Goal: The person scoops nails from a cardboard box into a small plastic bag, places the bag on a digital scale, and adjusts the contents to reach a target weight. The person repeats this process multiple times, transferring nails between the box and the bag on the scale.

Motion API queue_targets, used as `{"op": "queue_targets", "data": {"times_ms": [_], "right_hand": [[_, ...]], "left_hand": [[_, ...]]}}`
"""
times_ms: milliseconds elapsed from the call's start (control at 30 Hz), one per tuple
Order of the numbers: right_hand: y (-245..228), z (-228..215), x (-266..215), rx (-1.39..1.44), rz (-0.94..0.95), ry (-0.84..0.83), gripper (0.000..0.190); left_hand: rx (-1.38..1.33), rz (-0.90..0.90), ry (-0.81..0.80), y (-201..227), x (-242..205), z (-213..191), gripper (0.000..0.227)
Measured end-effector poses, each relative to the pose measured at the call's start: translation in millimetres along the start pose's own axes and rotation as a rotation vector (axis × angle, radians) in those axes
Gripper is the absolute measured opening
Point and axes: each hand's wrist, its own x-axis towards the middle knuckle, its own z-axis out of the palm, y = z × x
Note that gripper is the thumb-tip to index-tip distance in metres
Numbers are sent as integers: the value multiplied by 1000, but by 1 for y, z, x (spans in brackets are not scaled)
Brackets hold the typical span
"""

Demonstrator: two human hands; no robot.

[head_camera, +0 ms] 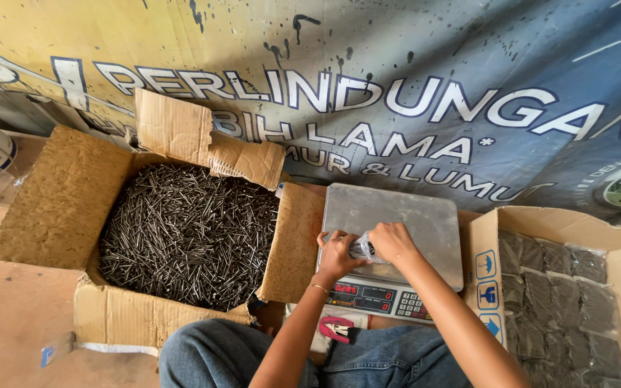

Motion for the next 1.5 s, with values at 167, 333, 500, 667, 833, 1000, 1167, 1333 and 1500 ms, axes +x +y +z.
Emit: {"op": "queue_targets", "data": {"times_ms": [167,333,500,667,833,1000,1167,1333,1500], "right_hand": [[8,-51,-27,175,62,-1,17],[3,-61,-43,471,80,14,19],[-1,-48,-40,255,60,-26,26],[-17,-38,-39,360,35,-161,23],[-4,-34,-48,587,93,-140,28],[16,-19,-45,619,165,52,20],[16,-7,-28,666,263,130,18],[20,-8,-24,633,293,149,17],[-2,-79,-57,537,224,28,20]], "left_hand": [[-59,29,-112,3,-2,-18,72],[-111,27,-199,-8,2,-16,74],[-89,16,-191,-14,2,-10,70],[-102,13,-221,-17,4,-9,70],[-212,32,-253,36,-3,-77,115],[338,523,-85,68,6,-106,41],[575,641,-5,59,22,-85,28],[699,688,-16,41,36,-86,11],[729,681,38,23,44,-79,17]]}}
